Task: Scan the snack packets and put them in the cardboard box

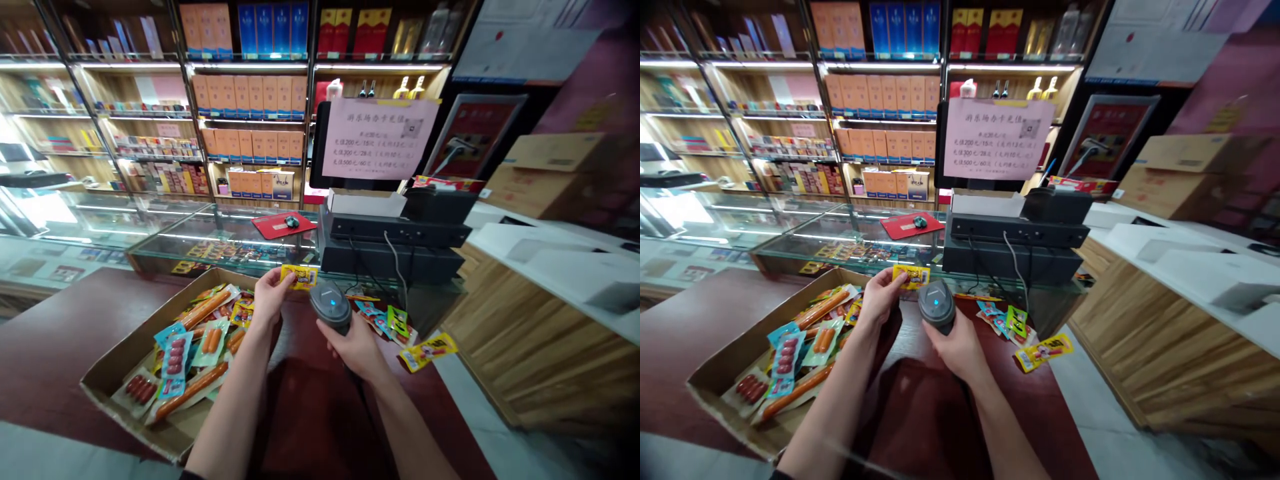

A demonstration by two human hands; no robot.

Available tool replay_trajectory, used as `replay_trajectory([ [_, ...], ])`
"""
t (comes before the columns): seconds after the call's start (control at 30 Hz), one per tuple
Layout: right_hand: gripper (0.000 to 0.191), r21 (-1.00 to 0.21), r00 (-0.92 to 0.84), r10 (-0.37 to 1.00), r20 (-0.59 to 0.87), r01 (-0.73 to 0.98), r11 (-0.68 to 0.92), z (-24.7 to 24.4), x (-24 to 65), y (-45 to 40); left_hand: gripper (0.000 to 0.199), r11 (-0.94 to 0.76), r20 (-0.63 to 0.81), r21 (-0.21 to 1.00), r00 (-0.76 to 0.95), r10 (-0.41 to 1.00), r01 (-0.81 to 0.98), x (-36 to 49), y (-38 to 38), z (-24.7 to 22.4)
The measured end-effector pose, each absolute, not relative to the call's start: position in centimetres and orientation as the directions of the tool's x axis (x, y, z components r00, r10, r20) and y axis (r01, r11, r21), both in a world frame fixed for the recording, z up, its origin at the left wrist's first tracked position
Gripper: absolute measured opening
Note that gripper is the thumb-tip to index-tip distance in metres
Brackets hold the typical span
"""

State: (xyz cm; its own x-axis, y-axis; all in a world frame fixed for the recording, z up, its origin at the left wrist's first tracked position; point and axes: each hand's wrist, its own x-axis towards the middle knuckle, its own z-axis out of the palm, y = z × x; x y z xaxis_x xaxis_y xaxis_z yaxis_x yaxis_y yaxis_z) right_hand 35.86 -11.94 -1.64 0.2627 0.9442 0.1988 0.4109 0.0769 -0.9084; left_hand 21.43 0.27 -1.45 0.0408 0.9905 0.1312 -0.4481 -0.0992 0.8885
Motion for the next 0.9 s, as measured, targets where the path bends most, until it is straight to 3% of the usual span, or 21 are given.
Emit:
replay_trajectory([
  [0.37, 0.026, -0.911, 0.215, 0.960, 0.177, 0.406, 0.077, -0.8, 36.3, -11.1, 0.041, -0.059, 0.107, 0.850, 0.061, 0.992, -0.523, 22.1, 1.5, -1.3],
  [0.9, 0.032, -0.937, 0.207, 0.967, 0.151, 0.341, 0.073, -0.7, 35.4, -11.4, 0.046, -0.104, 0.125, 0.887, 0.016, 0.992, -0.450, 20.6, 0.7, -0.5],
])
